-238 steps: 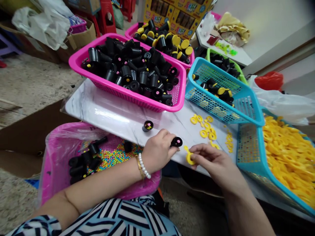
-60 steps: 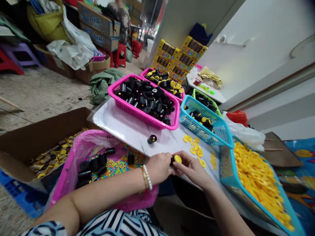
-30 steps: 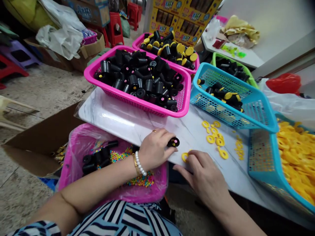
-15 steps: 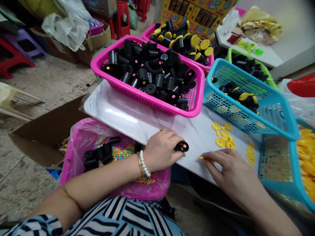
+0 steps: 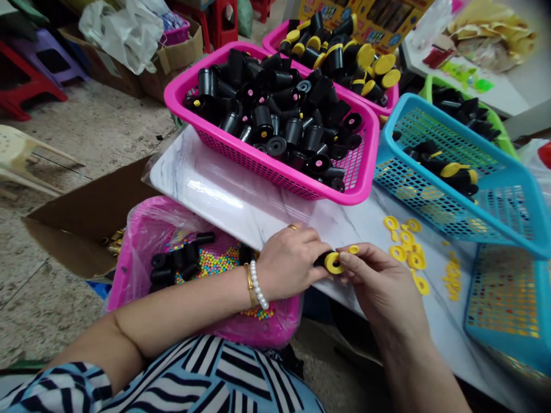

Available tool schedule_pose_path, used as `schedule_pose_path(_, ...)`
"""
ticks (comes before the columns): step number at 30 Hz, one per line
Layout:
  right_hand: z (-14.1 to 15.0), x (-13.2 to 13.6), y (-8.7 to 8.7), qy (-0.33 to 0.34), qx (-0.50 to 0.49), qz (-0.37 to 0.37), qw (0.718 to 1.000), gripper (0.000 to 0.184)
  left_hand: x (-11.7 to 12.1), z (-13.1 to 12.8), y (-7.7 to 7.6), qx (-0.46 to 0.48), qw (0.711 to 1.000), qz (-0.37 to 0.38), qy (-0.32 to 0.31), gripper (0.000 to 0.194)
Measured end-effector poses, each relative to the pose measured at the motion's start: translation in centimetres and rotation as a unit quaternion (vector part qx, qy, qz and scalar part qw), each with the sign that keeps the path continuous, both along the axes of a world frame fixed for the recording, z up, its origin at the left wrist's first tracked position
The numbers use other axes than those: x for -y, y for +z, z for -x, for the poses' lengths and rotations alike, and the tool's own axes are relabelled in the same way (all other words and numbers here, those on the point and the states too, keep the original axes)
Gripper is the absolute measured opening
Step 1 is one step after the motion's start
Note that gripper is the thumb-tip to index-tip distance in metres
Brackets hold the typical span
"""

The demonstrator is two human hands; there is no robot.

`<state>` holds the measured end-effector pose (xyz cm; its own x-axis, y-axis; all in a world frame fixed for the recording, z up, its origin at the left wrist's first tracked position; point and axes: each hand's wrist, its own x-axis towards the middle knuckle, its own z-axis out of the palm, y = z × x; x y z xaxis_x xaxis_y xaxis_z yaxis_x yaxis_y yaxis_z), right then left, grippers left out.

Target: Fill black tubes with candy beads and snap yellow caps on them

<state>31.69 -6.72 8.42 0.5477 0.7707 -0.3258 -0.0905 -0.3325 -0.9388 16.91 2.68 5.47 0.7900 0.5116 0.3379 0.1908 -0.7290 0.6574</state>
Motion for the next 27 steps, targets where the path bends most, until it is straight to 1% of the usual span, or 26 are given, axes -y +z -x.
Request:
schedule_pose_path(3, 0.3, -0.1, -0.1, -0.012, -0.008, 0.002, 1.000, 0.033, 0.0, 0.0, 0.0, -0.001, 1.000, 0.001, -0.003, 0.028)
schedule_pose_path(6, 0.5, 0.0, -0.2, 0.001, 0.002, 0.011, 1.000, 0.033, 0.0, 0.0, 0.0, 0.000, 1.000, 0.001, -0.006, 0.028)
schedule_pose_path(8, 0.6, 0.1, -0.2, 0.022, 0.024, 0.020, 0.999, 0.033, 0.0, 0.1, 0.3, -0.006, 1.000, 0.006, -0.005, 0.026)
schedule_pose_path(10, 0.7, 0.1, 0.0, 0.034, 0.035, 0.022, 0.999, 0.033, 0.1, 0.3, 1.0, -0.020, 0.999, 0.031, -0.006, 0.023)
schedule_pose_path(12, 0.9, 0.1, 0.3, 0.040, 0.025, 0.017, 0.999, 0.033, 0.1, 0.5, 1.9, -0.036, 0.994, 0.098, -0.017, 0.019)
schedule_pose_path(13, 1.0, 0.1, 0.4, 0.044, 0.016, 0.015, 0.999, 0.033, 0.1, 0.5, 2.3, -0.040, 0.987, 0.153, -0.024, 0.018)
schedule_pose_path(15, 1.2, 0.2, 0.4, 0.058, 0.002, 0.017, 0.998, 0.033, 0.1, 0.4, 3.1, -0.037, 0.956, 0.290, -0.028, 0.017)
schedule_pose_path(17, 1.2, 0.2, 0.2, 0.067, 0.000, 0.022, 0.998, 0.032, 0.0, 0.1, 3.4, -0.027, 0.913, 0.407, -0.016, 0.015)
schedule_pose_path(18, 1.2, 0.3, 0.1, 0.067, 0.001, 0.023, 0.998, 0.032, -0.1, -0.1, 3.4, -0.024, 0.896, 0.444, -0.009, 0.014)
schedule_pose_path(19, 1.2, 0.3, -0.1, 0.063, 0.002, 0.022, 0.998, 0.032, 0.0, -0.2, 3.4, -0.024, 0.885, 0.465, -0.007, 0.012)
schedule_pose_path(20, 1.3, 0.4, -0.3, 0.057, 0.003, 0.018, 0.998, 0.033, 0.1, -0.3, 3.2, -0.022, 0.881, 0.473, -0.011, 0.012)
schedule_pose_path(21, 1.4, 0.4, -0.4, 0.054, 0.001, 0.014, 0.998, 0.033, 0.3, -0.3, 3.0, -0.018, 0.884, 0.467, -0.013, 0.011)
schedule_pose_path(22, 1.5, 0.5, -0.5, 0.051, -0.001, 0.008, 0.999, 0.034, 0.5, -0.2, 2.7, -0.008, 0.894, 0.448, -0.012, 0.011)
schedule_pose_path(23, 1.6, 0.5, -0.6, 0.045, 0.002, 0.001, 0.999, 0.035, 0.8, -0.1, 2.3, 0.007, 0.911, 0.413, -0.005, 0.011)
schedule_pose_path(25, 1.8, 0.6, -0.9, 0.022, 0.026, -0.018, 0.999, 0.037, 1.4, 0.1, 1.5, 0.043, 0.953, 0.300, 0.018, 0.024)
schedule_pose_path(27, 1.5, 0.6, -1.1, -0.015, 0.033, -0.044, 0.998, 0.037, 1.9, 0.2, 0.6, 0.063, 0.978, 0.195, 0.036, 0.031)
